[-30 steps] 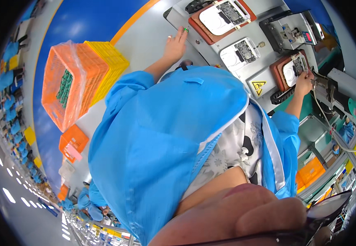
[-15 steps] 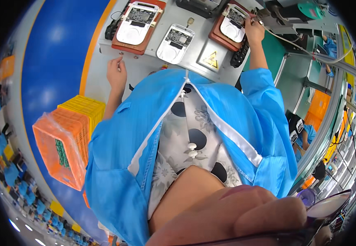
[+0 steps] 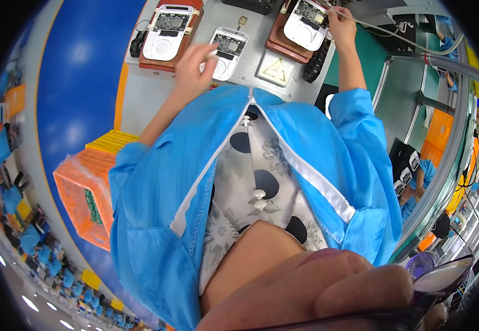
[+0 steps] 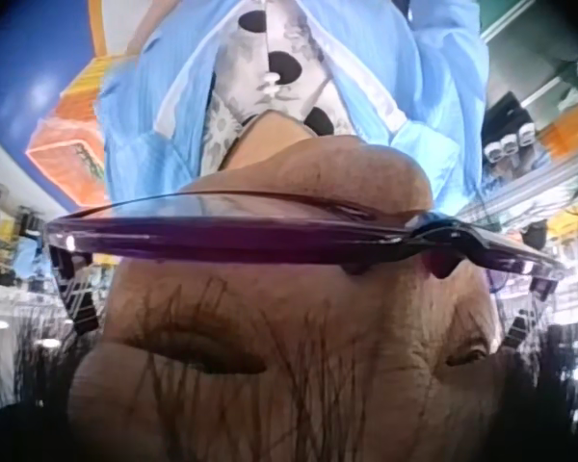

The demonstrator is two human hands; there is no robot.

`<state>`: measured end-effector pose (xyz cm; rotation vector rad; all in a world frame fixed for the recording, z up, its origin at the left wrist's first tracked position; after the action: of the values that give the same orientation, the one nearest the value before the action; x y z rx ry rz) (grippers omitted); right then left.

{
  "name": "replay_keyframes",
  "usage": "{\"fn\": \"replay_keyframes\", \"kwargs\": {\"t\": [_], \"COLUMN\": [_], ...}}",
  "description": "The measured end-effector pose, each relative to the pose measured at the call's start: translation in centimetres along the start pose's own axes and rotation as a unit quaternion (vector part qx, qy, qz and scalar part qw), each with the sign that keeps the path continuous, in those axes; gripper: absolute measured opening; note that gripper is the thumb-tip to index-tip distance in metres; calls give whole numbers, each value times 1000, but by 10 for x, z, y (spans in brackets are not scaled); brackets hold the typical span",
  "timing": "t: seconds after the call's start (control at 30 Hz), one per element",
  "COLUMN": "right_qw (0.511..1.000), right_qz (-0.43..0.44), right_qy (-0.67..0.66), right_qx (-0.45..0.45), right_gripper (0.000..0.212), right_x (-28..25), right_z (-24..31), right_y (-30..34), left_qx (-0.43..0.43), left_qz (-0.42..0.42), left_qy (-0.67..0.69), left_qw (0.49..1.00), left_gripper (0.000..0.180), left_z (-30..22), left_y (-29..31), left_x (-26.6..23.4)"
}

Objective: Assembling electronic PCBs and components into plastic housings on a factory production line.

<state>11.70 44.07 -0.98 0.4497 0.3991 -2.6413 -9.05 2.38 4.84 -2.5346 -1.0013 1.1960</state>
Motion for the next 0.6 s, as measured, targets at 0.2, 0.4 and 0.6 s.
{"fn": "replay_keyframes", "kwargs": {"t": [0.2, 0.4, 0.6], "right_qw": [999, 964, 939], "right_qz": [44, 126, 201], "right_qy": [-17, -134, -128], "right_qx": [17, 192, 249], "right_gripper": [26, 37, 35], "right_x": [47, 71, 101], "right_z": [41, 72, 64], "right_y": [59, 98, 99], "left_qx": [-415, -388, -447], "left_qz": [137, 210, 235], "left_qy": [443, 403, 467], "left_qw": [783, 802, 726], "left_gripper": [42, 28, 31], "left_z": [29, 21, 40], "left_y": [-34, -37, -10], "left_x": [144, 172, 132]}}
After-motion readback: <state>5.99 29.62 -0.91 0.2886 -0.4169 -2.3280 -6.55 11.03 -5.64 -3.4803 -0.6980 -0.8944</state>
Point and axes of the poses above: each hand's wrist, its own y-axis away from the middle knuckle, its own x-axis out of the palm, z = x × y, the point moved 7 cm from there along -y, towards the middle knuckle, and after that the axes turned 11 degrees about -y, right-handed, at the moved point
